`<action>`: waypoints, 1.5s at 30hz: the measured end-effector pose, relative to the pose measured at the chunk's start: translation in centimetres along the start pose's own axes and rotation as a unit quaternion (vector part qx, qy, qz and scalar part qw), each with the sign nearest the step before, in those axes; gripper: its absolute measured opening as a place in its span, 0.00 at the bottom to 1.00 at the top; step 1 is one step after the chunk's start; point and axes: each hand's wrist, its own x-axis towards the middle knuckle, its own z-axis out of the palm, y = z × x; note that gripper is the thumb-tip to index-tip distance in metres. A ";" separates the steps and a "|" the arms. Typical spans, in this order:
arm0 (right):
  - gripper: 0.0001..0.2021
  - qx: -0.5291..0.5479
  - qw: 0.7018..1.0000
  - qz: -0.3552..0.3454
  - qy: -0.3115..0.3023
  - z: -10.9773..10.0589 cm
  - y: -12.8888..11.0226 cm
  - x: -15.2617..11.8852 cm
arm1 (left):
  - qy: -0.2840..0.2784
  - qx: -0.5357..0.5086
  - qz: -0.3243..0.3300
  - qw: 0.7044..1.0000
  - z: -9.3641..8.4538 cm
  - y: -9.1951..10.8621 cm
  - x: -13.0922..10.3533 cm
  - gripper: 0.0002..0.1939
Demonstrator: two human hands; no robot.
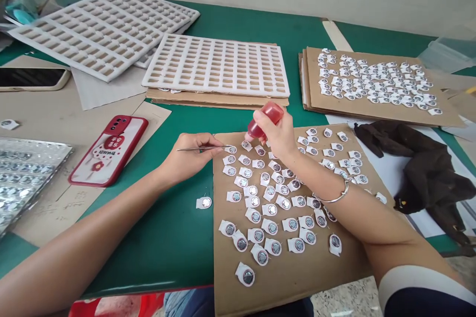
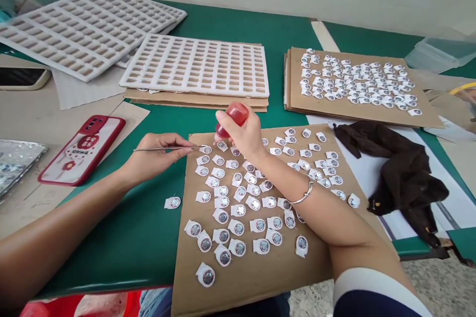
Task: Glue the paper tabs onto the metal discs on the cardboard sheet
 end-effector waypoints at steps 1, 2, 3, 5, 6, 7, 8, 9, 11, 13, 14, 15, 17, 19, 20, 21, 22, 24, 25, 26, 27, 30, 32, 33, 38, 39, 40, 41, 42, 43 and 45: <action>0.20 -0.011 1.000 -0.004 -0.004 0.2 0.1 -0.3 | -0.003 0.000 0.004 1.000 0.0 -0.2 0.0 0.06; 0.20 -0.021 1.000 -0.007 -0.007 0.3 0.2 -0.5 | -0.006 0.001 0.008 1.000 0.1 -0.3 0.0 0.06; 0.20 -0.031 0.999 -0.010 -0.007 0.4 0.3 -0.7 | -0.007 0.002 0.013 1.000 0.1 -0.4 -0.1 0.06; 0.20 -0.048 0.999 -0.016 -0.003 0.6 0.6 -0.9 | -0.006 0.006 0.023 1.000 0.2 -0.6 -0.2 0.06; 0.20 -0.056 0.998 -0.022 0.002 0.7 0.8 -1.0 | -0.006 0.007 0.028 1.000 0.3 -0.6 -0.2 0.06; 0.20 -0.063 0.998 -0.028 0.006 0.8 1.0 -1.0 | -0.007 0.006 0.035 0.999 0.3 -0.7 -0.3 0.06; 0.20 -0.070 0.997 -0.035 0.009 0.8 1.1 -1.0 | -0.008 0.004 0.041 0.999 0.4 -0.8 -0.3 0.06; 0.20 -0.077 0.996 -0.040 0.010 0.9 1.1 -1.0 | -0.008 0.001 0.049 0.999 0.4 -0.8 -0.4 0.06; 0.20 -0.091 0.995 -0.043 0.009 0.9 1.2 -1.1 | -0.007 -0.002 0.060 0.998 0.4 -0.9 -0.4 0.06; 0.19 -0.104 0.994 -0.041 0.006 1.0 1.2 -1.2 | -0.006 -0.003 0.066 0.998 0.5 -1.0 -0.5 0.06; 0.19 -0.109 0.993 -0.039 0.005 1.0 1.2 -1.2 | -0.006 -0.003 0.066 0.998 0.5 -1.0 -0.5 0.06; 0.19 -0.113 0.993 -0.037 0.004 1.0 1.1 -1.3 | -0.007 -0.004 0.067 0.998 0.5 -1.1 -0.5 0.06; 0.19 -0.116 0.993 -0.035 0.002 1.0 1.2 -1.4 | -0.008 -0.003 0.067 0.998 0.5 -1.0 -0.5 0.06; 0.18 -0.118 0.992 -0.034 0.001 1.0 1.3 -1.4 | -0.006 -0.001 0.069 0.998 0.5 -1.0 -0.5 0.06; 0.18 -0.119 0.992 -0.035 0.001 1.0 1.3 -1.4 | -0.005 0.000 0.071 0.997 0.5 -1.0 -0.5 0.06; 0.18 -0.119 0.992 -0.036 0.002 1.0 1.4 -1.4 | -0.004 0.001 0.073 0.997 0.5 -1.0 -0.5 0.06; 0.18 -0.118 0.992 -0.038 0.003 1.0 1.4 -1.3 | -0.003 0.002 0.074 0.997 0.5 -1.0 -0.5 0.06; 0.18 -0.119 0.992 -0.037 0.004 1.0 1.4 -1.3 | -0.002 0.008 0.077 0.997 0.6 -1.0 -0.4 0.06; 0.19 -0.122 0.992 -0.036 0.005 1.0 1.4 -1.3 | -0.001 0.011 0.078 0.997 0.6 -1.0 -0.4 0.06; 0.19 -0.126 0.991 -0.034 0.005 1.0 1.4 -1.3 | 0.000 0.013 0.078 0.997 0.6 -1.0 -0.4 0.06; 0.19 -0.130 0.991 -0.032 0.006 1.0 1.5 -1.3 | 0.001 0.014 0.079 0.997 0.6 -1.1 -0.3 0.06; 0.19 -0.137 0.990 -0.035 0.005 1.0 1.5 -1.3 | 0.001 0.013 0.080 0.997 0.6 -1.1 -0.3 0.06; 0.19 -0.137 0.990 -0.045 0.003 1.0 1.6 -1.3 | 0.000 0.011 0.081 0.997 0.6 -1.1 -0.4 0.06; 0.18 -0.137 0.989 -0.050 0.002 1.0 1.6 -1.3 | 0.000 0.010 0.082 0.997 0.6 -1.1 -0.4 0.06; 0.17 -0.132 0.989 -0.062 0.002 1.1 1.5 -1.5 | 0.000 0.006 0.072 0.997 0.7 -1.2 -0.3 0.05; 0.17 -0.126 0.990 -0.061 0.002 1.2 1.5 -1.5 | 0.000 0.006 0.070 0.998 0.7 -1.2 -0.4 0.05; 0.17 -0.115 0.992 -0.057 0.001 1.2 1.4 -1.5 | 0.001 0.006 0.067 0.998 0.7 -1.3 -0.4 0.05; 0.17 -0.098 0.994 -0.052 0.002 1.2 1.3 -1.5 | 0.001 0.006 0.064 0.998 0.7 -1.3 -0.4 0.05; 0.17 -0.077 0.996 -0.046 0.006 1.1 1.2 -1.4 | 0.000 0.006 0.061 0.998 0.6 -1.3 -0.5 0.05; 0.17 -0.053 0.998 -0.041 0.013 1.0 1.0 -1.2 | 0.000 0.003 0.056 0.998 0.5 -1.2 -0.5 0.05; 0.17 -0.010 0.999 -0.032 0.033 0.7 0.7 -0.4 | 0.006 -0.011 0.045 0.999 0.3 -0.8 -0.5 0.04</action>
